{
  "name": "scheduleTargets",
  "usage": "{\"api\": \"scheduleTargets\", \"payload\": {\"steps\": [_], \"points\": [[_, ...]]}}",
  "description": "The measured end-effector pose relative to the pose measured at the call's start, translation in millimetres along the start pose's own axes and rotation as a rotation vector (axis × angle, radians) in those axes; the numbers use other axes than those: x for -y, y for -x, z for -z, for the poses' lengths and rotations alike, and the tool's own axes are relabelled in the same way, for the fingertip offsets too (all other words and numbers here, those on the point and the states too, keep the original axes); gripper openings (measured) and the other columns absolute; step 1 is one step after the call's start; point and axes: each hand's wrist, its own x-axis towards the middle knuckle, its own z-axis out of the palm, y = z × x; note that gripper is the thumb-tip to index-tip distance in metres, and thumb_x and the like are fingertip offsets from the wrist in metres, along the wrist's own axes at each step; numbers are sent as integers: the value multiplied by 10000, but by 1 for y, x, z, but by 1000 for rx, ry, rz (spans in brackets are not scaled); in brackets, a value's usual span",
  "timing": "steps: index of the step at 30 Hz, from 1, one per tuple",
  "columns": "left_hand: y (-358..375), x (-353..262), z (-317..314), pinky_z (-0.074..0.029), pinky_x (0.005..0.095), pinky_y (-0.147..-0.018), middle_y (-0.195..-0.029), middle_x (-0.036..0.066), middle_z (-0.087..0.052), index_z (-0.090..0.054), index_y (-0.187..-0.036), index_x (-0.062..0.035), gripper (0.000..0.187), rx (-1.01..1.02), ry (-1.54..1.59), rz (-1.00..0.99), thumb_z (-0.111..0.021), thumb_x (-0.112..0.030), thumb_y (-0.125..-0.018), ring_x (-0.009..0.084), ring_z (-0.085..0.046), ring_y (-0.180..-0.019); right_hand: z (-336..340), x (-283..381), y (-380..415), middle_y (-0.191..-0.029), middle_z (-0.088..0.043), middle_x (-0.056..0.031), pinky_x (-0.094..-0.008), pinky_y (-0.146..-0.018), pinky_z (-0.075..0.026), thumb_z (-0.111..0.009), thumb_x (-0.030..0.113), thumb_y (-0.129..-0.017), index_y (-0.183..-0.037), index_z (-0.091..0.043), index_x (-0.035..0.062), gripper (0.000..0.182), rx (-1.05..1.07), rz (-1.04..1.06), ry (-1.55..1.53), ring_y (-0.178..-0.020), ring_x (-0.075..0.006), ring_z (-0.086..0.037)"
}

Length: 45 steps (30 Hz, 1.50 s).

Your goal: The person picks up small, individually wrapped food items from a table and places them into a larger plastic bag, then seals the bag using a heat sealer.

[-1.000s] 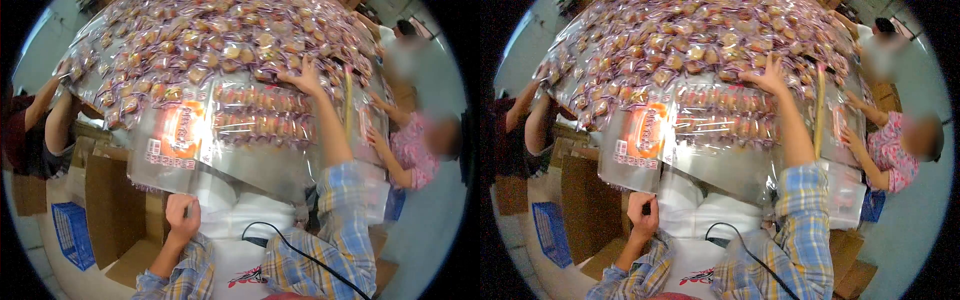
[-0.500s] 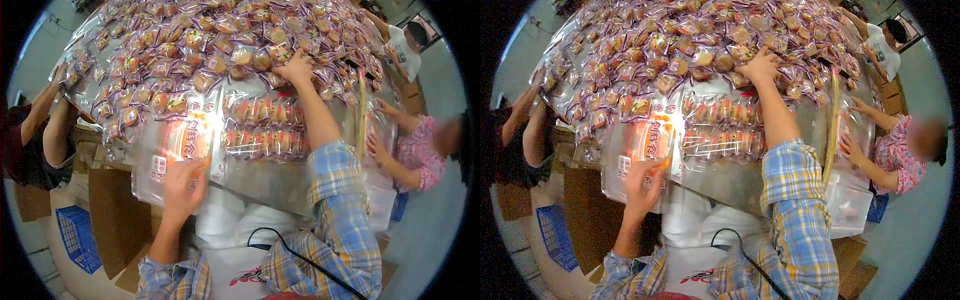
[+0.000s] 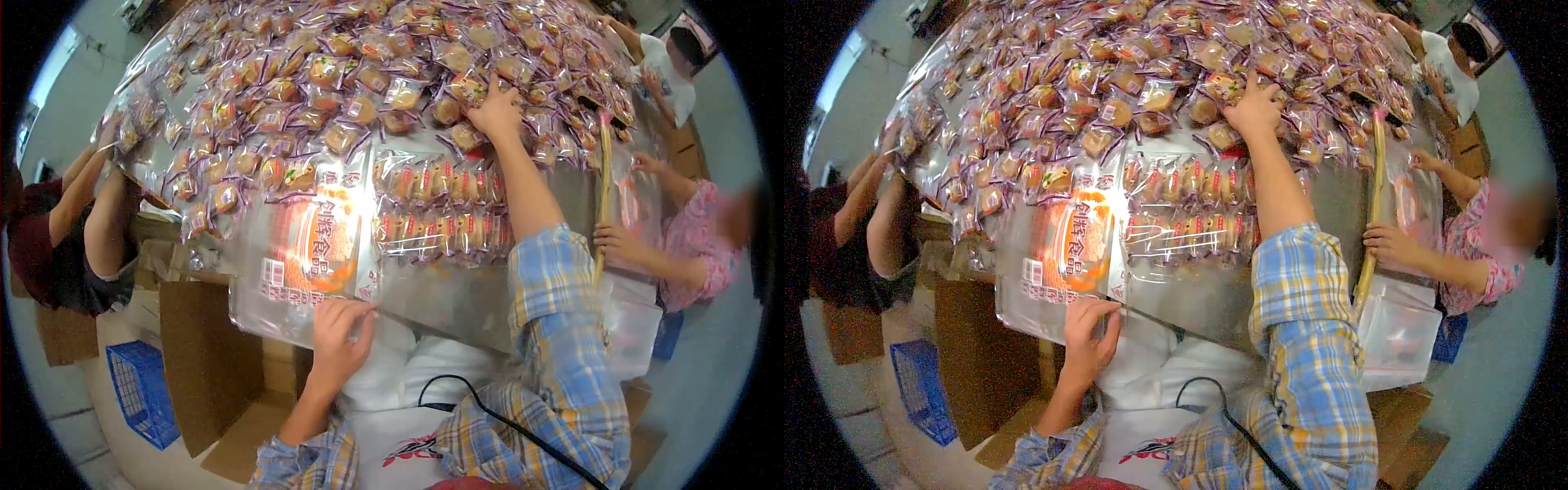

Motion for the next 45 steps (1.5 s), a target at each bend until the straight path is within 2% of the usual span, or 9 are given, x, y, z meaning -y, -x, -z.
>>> {"api": "scheduleTargets", "payload": {"steps": [7, 15, 22, 23, 28, 32, 37, 39, 45], "points": [[13, 2, 3, -531, 411, -874, -985, 118, -726, -741, -986, -44, 247, -27, 66, 58, -712, 85, -777, 323, -675, -949, -15, -15, -3, -1563, -298, -336, -539, -921, -581, -811, 168, -763, -1568, -413, 256, 902, -185, 136, -138, -1190, -539, -610], [1, 15, 1, -538, 349, -730, -919, 129, -712, -729, -951, -14, 163, -94, 114, 19, -694, 95, -835, 261, -682, -831, 21, -39, 11, -1455, -401, -289, -532, -1032, -514, -847, 328, -765, -1508, -469, 194, 844, -166, 134, -420, -1254, -504, -569], [-21, 38, -10, -507, 277, -697, -905, 70, -692, -699, -963, 8, 61, -224, 245, 81, -689, 39, -913, 163, -651, -819, 101, -72, 15, -1361, -465, -277, -507, -993, -522, -881, 278, -739, -1459, -446, 131, 853, -591, 250, -730, -1162, -474, -607], [-43, -3, -7, -518, 270, -726, -1027, 74, -679, -680, -1082, 0, 137, -189, 568, 444, -708, -31, -952, 162, -648, -913, 114, -71, 30, -1335, -519, -237, -454, -1002, -516, -876, 226, -755, -1466, -438, 135, 841, -643, 344, -749, -1155, -386, -619], [-123, -41, -62, -552, 406, -1003, -1492, 150, -467, -292, -1593, -115, 766, 6, 1010, 364, -726, -264, -980, 256, -547, -1276, 146, -36, 129, -1356, -532, -143, -366, -1059, -473, -890, 200, -748, -1487, -409, 94, 888, -182, 488, -1447, -1273, -230, -535], [-124, -45, -67, -510, 494, -1072, -1381, 124, -580, -205, -1647, -185, 949, 422, 1753, 299, -758, -441, -920, 335, -587, -1291, 155, -44, 236, -1469, -491, -150, -399, -1154, -405, -869, 208, -753, -1533, -360, 66, 942, 210, 611, -1297, -1384, -245, -478], [-56, -68, -76, -472, 476, -1127, -1499, 120, -517, -290, -1615, -114, 1097, 487, 1227, 361, -918, -291, -733, 285, -547, -1362, 127, -69, 302, -1566, -393, -248, -465, -1175, -404, -860, 295, -747, -1552, -348, 96, 974, 109, 764, -947, -1431, -422, -461], [-46, -87, -64, -467, 480, -1142, -1538, 120, -479, -210, -1652, -121, 1205, 400, 1451, 283, -932, -177, -689, 293, -517, -1401, 131, -65, 338, -1596, -314, -293, -494, -1155, -426, -868, 317, -732, -1571, -329, 121, 1015, 103, 652, -964, -1438, -488, -420], [-29, -73, -60, -413, 485, -1201, -1593, 113, -419, -213, -1643, -173, 1194, 504, 1496, 385, -921, -323, -694, 331, -471, -1446, 128, -56, 375, -1639, -154, -379, -569, -1110, -450, -855, 434, -708, -1645, -232, 173, 1154, 78, 586, -802, -1452, -602, -320]]}}
